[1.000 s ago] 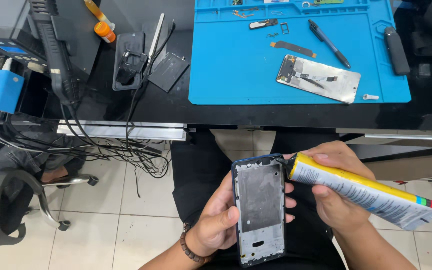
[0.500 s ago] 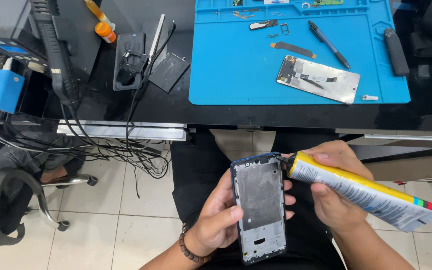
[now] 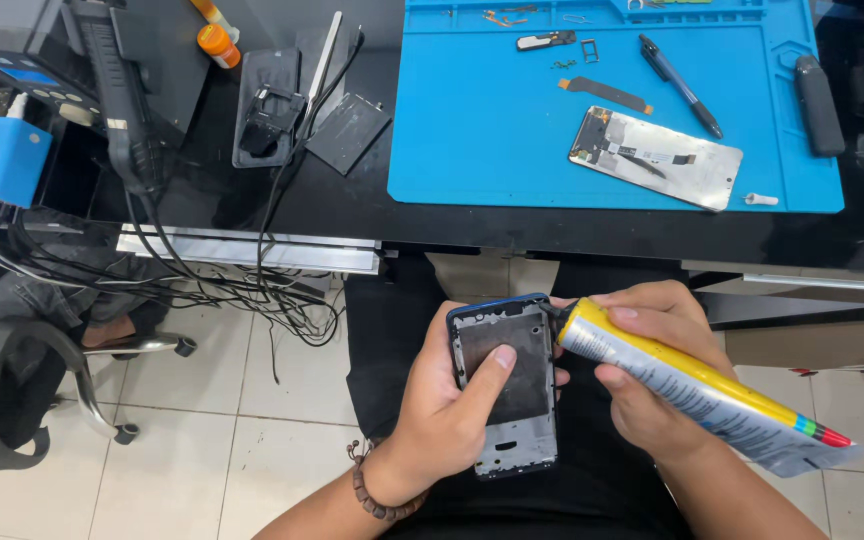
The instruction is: The person applies adhesive around the edges of a smartphone frame, then aligns and presses the display assembly into place. They then insert the battery and connect its ribbon cable.
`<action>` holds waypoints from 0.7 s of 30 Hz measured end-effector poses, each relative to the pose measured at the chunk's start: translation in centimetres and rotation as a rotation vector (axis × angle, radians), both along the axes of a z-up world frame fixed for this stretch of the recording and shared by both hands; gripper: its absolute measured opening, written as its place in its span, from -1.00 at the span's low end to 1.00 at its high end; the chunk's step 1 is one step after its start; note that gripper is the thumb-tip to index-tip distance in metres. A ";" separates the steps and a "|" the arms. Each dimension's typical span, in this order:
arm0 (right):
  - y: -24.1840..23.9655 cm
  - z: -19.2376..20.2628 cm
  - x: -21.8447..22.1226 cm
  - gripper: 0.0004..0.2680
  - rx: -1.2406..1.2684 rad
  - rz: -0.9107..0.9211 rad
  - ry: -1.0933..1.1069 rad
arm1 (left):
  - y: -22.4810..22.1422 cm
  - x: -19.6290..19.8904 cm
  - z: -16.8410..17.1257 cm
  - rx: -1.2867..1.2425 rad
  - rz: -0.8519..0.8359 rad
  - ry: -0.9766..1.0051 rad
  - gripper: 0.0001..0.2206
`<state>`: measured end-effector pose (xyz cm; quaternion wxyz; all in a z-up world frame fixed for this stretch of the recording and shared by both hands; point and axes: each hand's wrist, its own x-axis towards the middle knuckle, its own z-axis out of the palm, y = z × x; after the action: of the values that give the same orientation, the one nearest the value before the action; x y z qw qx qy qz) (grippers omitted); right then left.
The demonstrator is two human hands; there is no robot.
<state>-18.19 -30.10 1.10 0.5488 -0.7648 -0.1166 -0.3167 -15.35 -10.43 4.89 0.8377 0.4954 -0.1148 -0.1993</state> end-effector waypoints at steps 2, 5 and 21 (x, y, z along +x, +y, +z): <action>0.1 -0.2 0.0 -0.74 -0.004 -0.015 -0.008 | -0.1 -0.1 -0.1 0.010 0.008 0.019 -0.76; 0.4 -0.2 -0.1 -0.74 0.006 -0.039 -0.009 | -0.2 -0.3 -0.1 0.013 0.022 0.044 -0.76; 0.9 -1.0 5.5 -0.76 -0.233 -0.062 -0.136 | 1.0 5.4 -0.8 0.566 0.152 -0.176 -0.75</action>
<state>-12.65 -29.19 0.11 0.4372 -0.8033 -0.1658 -0.3690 -9.90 -9.44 4.05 0.6659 0.7315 -0.0894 -0.1163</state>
